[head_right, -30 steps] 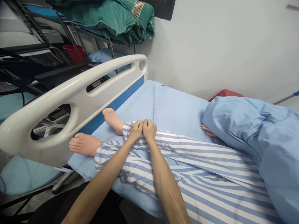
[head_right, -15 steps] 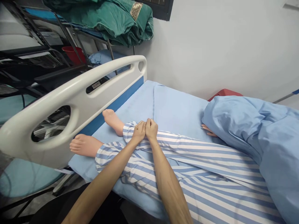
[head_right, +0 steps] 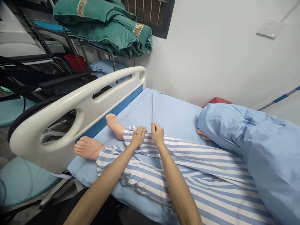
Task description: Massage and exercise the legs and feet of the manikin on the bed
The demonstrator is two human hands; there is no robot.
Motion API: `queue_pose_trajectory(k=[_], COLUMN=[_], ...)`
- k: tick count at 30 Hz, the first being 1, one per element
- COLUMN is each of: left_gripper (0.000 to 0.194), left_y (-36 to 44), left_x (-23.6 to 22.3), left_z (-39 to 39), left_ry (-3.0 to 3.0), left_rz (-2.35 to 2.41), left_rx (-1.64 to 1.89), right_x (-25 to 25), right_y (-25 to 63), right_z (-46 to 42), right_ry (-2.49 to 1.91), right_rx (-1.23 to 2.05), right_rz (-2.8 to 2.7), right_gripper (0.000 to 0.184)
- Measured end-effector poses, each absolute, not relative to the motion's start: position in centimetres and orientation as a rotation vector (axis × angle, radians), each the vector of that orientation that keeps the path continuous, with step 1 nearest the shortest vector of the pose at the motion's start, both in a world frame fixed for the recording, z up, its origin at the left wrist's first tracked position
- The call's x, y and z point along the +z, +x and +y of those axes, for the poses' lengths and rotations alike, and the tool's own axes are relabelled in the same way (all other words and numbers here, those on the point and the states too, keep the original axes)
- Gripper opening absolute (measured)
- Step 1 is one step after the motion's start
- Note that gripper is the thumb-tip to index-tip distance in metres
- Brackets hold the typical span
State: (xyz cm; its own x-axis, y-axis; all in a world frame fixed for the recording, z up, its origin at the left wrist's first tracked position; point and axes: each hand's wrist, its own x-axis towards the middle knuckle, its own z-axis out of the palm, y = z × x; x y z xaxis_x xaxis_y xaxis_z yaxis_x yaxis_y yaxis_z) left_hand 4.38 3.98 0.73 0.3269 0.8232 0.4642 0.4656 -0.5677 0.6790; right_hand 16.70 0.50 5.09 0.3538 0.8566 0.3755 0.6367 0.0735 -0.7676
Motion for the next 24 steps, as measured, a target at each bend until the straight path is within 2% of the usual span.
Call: queue_pose_trajectory(k=[5,10,14,19,24], left_gripper=[0.029,0.022,0.019,0.028,0.031], left_y=[4.4,4.4,5.4,9.0,11.3], left_x=[0.8,1.0,3.3,6.5,3.5], left_z=[4.0,3.5,3.4,3.9,3.9], left_ry=[2.131,1.888,1.73,1.529,1.701], left_rz=[1.161,1.187,1.287,1.29,1.413], left_rx=[1.101,1.141,1.264,1.373,1.183], right_x=[2.4,2.5,2.8,2.6,2.3], right_y=[17.1,16.7,16.7,17.2,17.7], right_z=[0.7,0.9,0.9,1.1,1.3], right_ry=[-1.819,-1.842,-1.821,-1.732,-1.655], right_rx=[0.213,0.228,0.263,0.321,0.38], right_rz=[-1.333,-1.312,-1.256,-1.202,-1.072], right_gripper=[0.037,0.036,0.037,0.035,0.034])
